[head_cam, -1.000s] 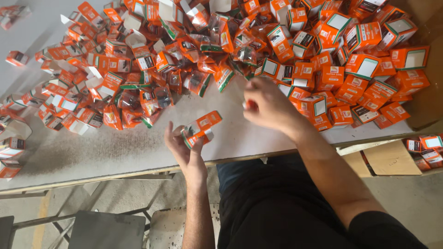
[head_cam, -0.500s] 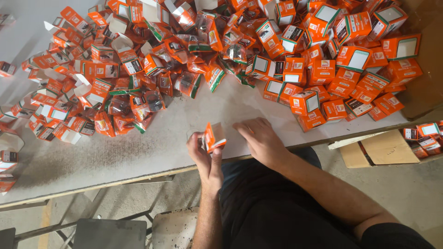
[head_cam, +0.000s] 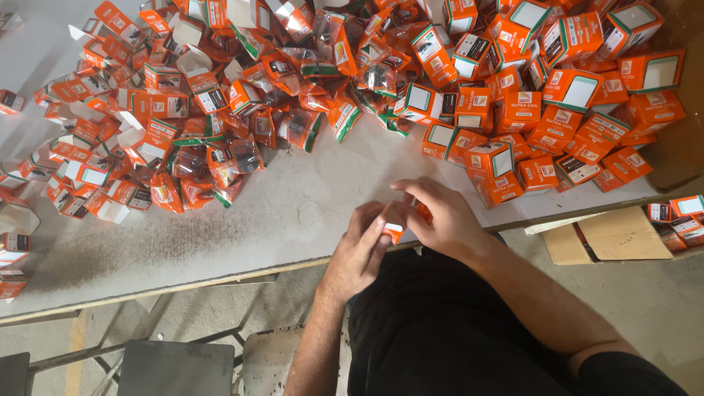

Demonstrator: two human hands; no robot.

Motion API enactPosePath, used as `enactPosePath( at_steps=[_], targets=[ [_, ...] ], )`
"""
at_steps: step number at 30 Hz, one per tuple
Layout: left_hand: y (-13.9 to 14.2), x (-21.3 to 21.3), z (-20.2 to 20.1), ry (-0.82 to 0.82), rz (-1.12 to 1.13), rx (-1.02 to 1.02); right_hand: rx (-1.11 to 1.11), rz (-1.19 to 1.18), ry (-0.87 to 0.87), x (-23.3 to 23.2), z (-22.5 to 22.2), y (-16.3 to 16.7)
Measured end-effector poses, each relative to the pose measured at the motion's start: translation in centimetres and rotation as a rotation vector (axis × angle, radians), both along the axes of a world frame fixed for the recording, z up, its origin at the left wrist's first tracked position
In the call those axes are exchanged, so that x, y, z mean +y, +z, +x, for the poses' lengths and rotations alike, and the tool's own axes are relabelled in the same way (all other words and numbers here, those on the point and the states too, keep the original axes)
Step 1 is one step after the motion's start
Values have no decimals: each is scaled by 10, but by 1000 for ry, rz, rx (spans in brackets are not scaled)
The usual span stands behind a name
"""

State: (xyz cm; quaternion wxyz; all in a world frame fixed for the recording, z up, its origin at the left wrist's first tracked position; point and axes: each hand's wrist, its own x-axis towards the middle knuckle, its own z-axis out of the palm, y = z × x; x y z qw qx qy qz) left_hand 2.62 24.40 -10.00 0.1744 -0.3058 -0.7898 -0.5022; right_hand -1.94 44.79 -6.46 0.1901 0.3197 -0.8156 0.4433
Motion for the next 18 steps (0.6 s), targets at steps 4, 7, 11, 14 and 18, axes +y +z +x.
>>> enactPosePath(
  at_steps=[4, 7, 11, 14, 18],
  targets=[
    [4, 0, -6, 247, -245, 181, -28, 52, -35, -5, -4, 14],
    [1, 6, -1, 416, -319, 247, -88, 97, -70, -4, -5, 13],
    [-2, 23, 11, 514, -328, 231, -46, 142, -153, 1, -8, -1],
    [1, 30, 16, 491, -307, 202, -7, 227, -169, 2, -10, -12],
    [5, 29, 1, 451, -254, 150, -133, 184, -164, 4, -9, -12]
  ],
)
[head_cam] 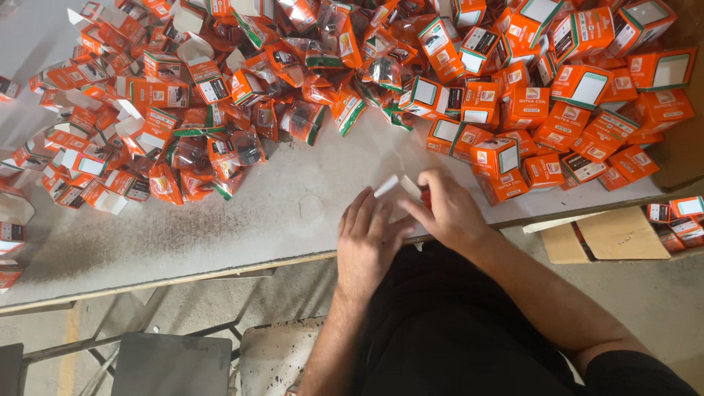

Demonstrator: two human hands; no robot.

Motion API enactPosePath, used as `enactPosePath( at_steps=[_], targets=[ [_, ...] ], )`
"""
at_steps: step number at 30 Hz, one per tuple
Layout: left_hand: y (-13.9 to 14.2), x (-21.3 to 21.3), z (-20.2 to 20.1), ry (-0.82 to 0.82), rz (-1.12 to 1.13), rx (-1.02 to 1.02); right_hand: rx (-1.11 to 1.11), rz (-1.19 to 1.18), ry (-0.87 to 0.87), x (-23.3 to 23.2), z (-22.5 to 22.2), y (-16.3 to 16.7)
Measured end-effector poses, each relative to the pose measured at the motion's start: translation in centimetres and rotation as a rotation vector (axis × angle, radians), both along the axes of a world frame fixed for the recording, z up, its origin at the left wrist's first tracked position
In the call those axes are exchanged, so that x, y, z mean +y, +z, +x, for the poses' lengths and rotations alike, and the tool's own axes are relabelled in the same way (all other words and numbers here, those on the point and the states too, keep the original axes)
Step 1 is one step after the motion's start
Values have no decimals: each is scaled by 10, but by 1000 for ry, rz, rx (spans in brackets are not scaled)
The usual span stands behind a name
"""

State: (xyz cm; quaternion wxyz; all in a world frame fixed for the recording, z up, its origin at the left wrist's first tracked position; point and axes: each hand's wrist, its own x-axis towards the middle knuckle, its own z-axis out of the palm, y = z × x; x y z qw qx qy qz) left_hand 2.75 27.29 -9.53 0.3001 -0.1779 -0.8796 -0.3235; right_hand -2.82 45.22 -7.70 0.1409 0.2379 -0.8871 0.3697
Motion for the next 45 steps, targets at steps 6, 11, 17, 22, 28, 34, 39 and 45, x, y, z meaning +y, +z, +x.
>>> enactPosePath(
  at_steps=[6, 11, 17, 22, 28, 34, 39, 45],
  targets=[
    [-6, 5, -25, -6, 273, -216, 323, 219, 99, 24, 27, 2],
    [-9, 1, -21, -71, 277, -229, 162, 243, 52, 40, 31, -18],
    [-9, 0, -22, -93, 274, -259, 160, 24, 128, 40, 30, 11],
    [-12, 1, -23, -115, 292, -232, 368, 328, 294, 16, 19, 54],
    [-9, -1, -21, -135, 238, -168, 242, 460, 418, 12, 4, 65],
    [-3, 3, -18, -145, 261, -132, 213, 252, 487, 13, -12, 51],
    [-4, 3, -17, -121, 187, -126, 254, 191, 337, 13, -12, 31],
    [-5, 2, -15, -120, 139, -132, 254, 202, 278, 9, -17, 14]
  ],
)
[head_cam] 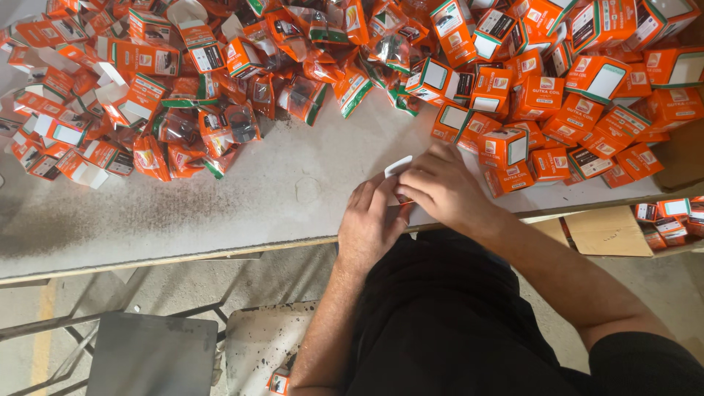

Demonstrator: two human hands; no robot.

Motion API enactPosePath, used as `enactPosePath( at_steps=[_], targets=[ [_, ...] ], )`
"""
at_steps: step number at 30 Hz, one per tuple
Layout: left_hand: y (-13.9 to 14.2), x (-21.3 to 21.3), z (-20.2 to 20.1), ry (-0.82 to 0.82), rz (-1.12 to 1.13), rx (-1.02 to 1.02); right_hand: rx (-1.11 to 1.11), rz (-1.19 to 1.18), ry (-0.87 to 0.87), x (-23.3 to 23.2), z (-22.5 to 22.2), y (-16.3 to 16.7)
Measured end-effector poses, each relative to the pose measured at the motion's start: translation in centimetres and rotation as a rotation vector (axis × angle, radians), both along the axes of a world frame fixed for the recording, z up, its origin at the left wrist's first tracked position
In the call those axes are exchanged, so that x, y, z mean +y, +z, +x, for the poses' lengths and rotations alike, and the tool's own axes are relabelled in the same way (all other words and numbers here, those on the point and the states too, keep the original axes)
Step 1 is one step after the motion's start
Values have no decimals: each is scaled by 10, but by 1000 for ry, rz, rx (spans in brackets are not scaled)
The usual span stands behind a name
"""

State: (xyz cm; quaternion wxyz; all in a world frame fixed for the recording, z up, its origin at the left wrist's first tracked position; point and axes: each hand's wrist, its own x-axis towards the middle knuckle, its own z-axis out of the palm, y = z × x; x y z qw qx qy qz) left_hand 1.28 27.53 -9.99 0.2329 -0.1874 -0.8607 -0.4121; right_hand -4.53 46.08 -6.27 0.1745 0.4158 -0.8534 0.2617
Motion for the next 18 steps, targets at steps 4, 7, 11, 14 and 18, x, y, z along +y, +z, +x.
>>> enactPosePath(
  at_steps=[4, 7, 11, 14, 18],
  targets=[
    [-2, 1, 1, 26, -42, 6, 175, 14, -94, -1, 9, 0],
    [-4, 3, 4, 89, 7, -11, 159, 68, -126, 3, 18, 3],
    [-4, 4, 8, 149, 50, 142, 35, 116, -132, 6, 24, 1],
    [2, 2, 9, 105, -62, 213, -76, 72, -134, 6, 24, -7],
    [11, 2, 8, 62, -112, 227, -260, -95, -137, 10, 24, -15]
  ],
)
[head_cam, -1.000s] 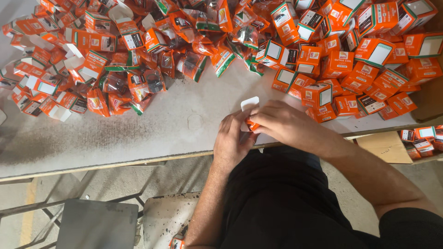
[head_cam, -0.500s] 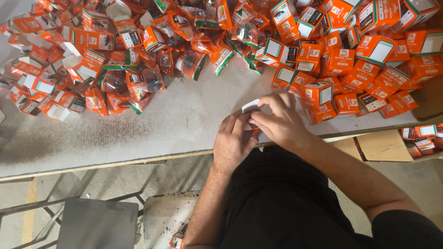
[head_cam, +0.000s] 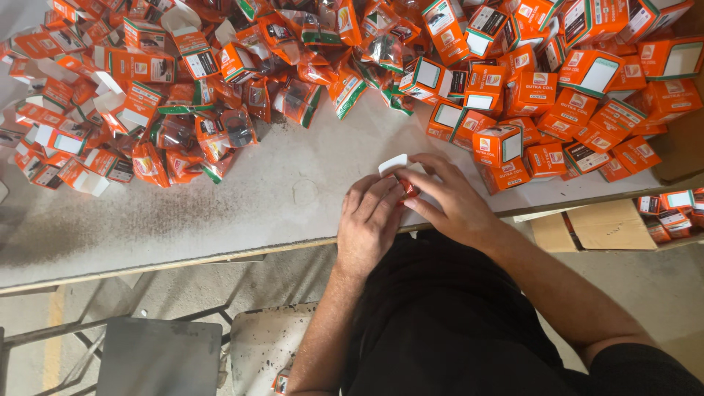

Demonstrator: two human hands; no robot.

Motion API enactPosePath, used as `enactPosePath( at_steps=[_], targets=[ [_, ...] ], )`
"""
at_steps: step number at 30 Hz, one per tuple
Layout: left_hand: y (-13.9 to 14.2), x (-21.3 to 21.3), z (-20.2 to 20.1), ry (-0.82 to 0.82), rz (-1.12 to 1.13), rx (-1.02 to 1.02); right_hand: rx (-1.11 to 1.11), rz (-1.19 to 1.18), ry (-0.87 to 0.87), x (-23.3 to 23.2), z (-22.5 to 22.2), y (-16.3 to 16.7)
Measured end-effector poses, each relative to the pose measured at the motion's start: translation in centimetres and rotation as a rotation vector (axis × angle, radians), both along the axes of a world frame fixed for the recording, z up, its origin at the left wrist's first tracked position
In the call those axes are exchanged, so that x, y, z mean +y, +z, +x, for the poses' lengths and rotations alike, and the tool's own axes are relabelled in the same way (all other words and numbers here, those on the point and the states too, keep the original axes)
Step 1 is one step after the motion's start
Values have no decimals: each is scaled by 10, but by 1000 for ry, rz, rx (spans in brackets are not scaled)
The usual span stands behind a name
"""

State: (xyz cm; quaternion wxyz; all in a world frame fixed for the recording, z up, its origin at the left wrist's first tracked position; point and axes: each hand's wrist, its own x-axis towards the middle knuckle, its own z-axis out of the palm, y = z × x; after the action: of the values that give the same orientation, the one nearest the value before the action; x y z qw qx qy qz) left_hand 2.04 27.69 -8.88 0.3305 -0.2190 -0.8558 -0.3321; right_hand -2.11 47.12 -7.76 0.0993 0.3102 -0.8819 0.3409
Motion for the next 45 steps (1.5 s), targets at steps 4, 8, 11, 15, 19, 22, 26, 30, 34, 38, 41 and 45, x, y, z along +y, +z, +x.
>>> enactPosePath(
  at_steps=[4, 8, 11, 15, 19, 22, 26, 30, 34, 38, 41, 45],
  targets=[
    [2, 1, -1, -63, 25, -52, -65, -162, -76, 5, 6, -2],
    [-6, 0, 0, -66, 25, -46, 180, 26, 5, 3, 9, 1],
    [-11, 1, 0, -63, 38, -54, 313, 120, 25, -3, 9, 6],
    [-13, 5, 1, -67, 134, -152, 345, 218, 20, -2, 7, 13],
    [-10, 3, -2, -87, 246, -35, 179, 39, 95, -1, -3, 11],
    [-8, -4, -4, -219, 313, -300, -176, -149, 54, -6, -10, 2],
    [-11, -7, -2, -253, 381, -303, -615, -384, -13, -6, -14, -5],
    [-16, -3, 2, -213, 405, -326, -64, -156, 238, 2, -12, -2],
    [-18, -4, 0, -220, 400, -357, -65, -133, 238, 4, -7, 3],
    [-18, -4, -1, -213, 373, -319, -79, -165, 228, 1, -5, 5],
    [-18, -3, -2, -224, 373, -313, -67, -169, 191, 1, -4, 3],
    [-18, -4, -3, -223, 365, -300, -81, -191, 191, 2, -4, 2]
  ],
)
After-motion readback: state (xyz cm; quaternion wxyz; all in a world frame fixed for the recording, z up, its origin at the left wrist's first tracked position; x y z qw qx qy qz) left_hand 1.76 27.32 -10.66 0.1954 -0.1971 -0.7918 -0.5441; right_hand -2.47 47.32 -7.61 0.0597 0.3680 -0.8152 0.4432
